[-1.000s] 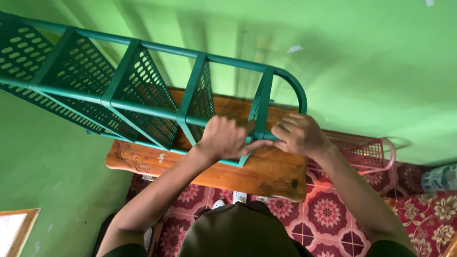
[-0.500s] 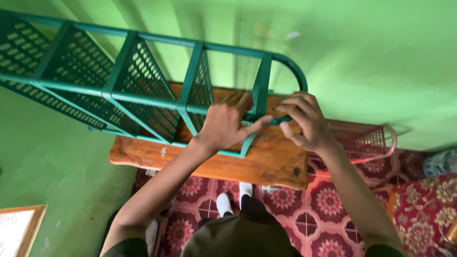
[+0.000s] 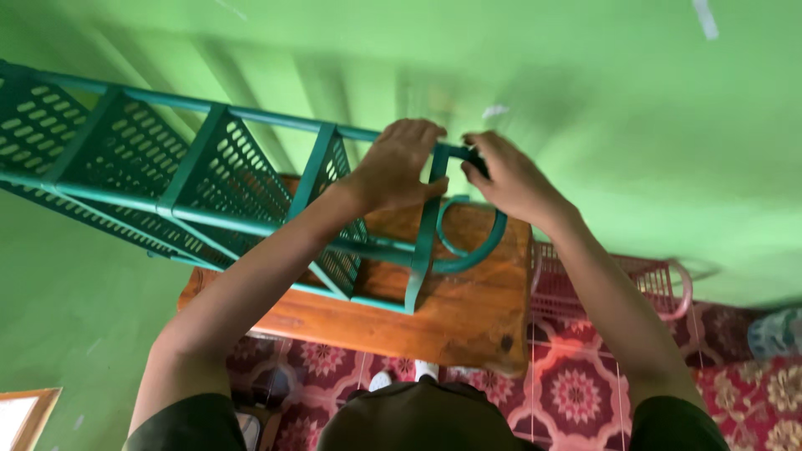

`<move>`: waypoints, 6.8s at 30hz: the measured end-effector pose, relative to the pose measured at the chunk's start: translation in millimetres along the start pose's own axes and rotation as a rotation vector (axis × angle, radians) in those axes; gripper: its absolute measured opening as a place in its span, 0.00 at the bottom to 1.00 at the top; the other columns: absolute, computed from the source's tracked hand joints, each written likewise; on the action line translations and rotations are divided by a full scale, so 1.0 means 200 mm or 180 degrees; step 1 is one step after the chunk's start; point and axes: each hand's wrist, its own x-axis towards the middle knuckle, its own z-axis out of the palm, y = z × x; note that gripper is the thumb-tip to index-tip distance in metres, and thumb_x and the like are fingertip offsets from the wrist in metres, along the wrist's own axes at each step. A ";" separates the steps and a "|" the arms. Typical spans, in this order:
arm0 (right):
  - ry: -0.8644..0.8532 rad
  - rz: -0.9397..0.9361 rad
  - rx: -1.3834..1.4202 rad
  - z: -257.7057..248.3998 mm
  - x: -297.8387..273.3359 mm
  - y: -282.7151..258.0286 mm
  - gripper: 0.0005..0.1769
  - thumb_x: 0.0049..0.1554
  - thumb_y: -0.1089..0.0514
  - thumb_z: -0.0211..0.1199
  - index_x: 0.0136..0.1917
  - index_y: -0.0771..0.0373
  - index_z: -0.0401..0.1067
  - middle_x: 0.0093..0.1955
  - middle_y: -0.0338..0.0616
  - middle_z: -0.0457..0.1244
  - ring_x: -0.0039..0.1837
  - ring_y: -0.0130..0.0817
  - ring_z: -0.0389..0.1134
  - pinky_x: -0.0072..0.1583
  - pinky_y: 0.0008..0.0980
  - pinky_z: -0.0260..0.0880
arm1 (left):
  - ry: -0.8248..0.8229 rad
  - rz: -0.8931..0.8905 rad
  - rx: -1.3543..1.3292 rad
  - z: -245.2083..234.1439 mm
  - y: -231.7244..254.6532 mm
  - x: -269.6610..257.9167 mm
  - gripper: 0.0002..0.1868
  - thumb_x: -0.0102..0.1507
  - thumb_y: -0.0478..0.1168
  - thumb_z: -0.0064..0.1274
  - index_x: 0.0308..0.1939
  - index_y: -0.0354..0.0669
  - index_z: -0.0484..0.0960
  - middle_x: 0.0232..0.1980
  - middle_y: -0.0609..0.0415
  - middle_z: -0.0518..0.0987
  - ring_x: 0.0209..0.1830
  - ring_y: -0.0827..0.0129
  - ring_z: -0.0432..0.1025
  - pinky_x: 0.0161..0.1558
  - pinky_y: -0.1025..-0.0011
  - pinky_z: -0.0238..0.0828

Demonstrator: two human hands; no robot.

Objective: The person disassembles a green plastic shelving unit on a wooden table. They remove the curved handles and several shelf panels one by one, placing them on the table. The task ends with the shelving frame partially disassembled and parts laid out.

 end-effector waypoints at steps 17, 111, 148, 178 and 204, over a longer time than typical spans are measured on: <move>-0.0445 0.0796 -0.0542 0.12 0.03 0.01 0.14 0.66 0.58 0.55 0.52 0.74 0.61 0.38 0.62 0.64 0.37 0.57 0.72 0.36 0.48 0.72 | -0.0850 0.0048 0.0160 0.29 -0.16 0.14 0.13 0.67 0.49 0.49 0.45 0.44 0.77 0.47 0.51 0.74 0.48 0.54 0.71 0.47 0.56 0.66; 0.0524 0.1734 0.1057 1.73 -0.75 1.12 0.18 0.54 0.66 0.68 0.58 0.59 0.77 0.49 0.49 0.68 0.48 0.44 0.73 0.49 0.40 0.73 | -0.0292 -0.4962 -0.2692 1.87 0.06 -0.37 0.35 0.60 0.48 0.53 0.71 0.47 0.66 0.65 0.43 0.76 0.64 0.55 0.72 0.61 0.59 0.69; 0.1512 0.1378 0.2767 1.08 -0.86 0.36 0.14 0.66 0.54 0.60 0.63 0.60 0.74 0.50 0.35 0.66 0.49 0.22 0.66 0.50 0.24 0.69 | 0.0574 -0.2381 -0.2052 0.78 0.77 -0.57 0.11 0.71 0.43 0.49 0.48 0.37 0.75 0.44 0.38 0.80 0.45 0.43 0.75 0.45 0.54 0.70; 0.1135 -0.0672 0.0009 0.53 -0.49 -0.65 0.35 0.41 0.52 0.84 0.56 0.58 0.67 0.77 0.43 0.54 0.82 0.48 0.51 0.79 0.53 0.55 | 0.0322 -0.0447 0.0353 -0.21 0.46 -0.82 0.27 0.63 0.65 0.56 0.46 0.45 0.80 0.39 0.52 0.76 0.42 0.59 0.71 0.46 0.61 0.61; 0.0456 -0.1484 -0.0256 0.46 -0.39 -0.68 0.25 0.41 0.53 0.78 0.39 0.65 0.65 0.45 0.50 0.61 0.57 0.48 0.61 0.68 0.49 0.62 | -0.1419 -0.0248 0.0751 -0.19 0.32 -0.83 0.48 0.63 0.78 0.35 0.03 0.46 0.66 0.07 0.52 0.64 0.07 0.63 0.65 0.16 0.66 0.61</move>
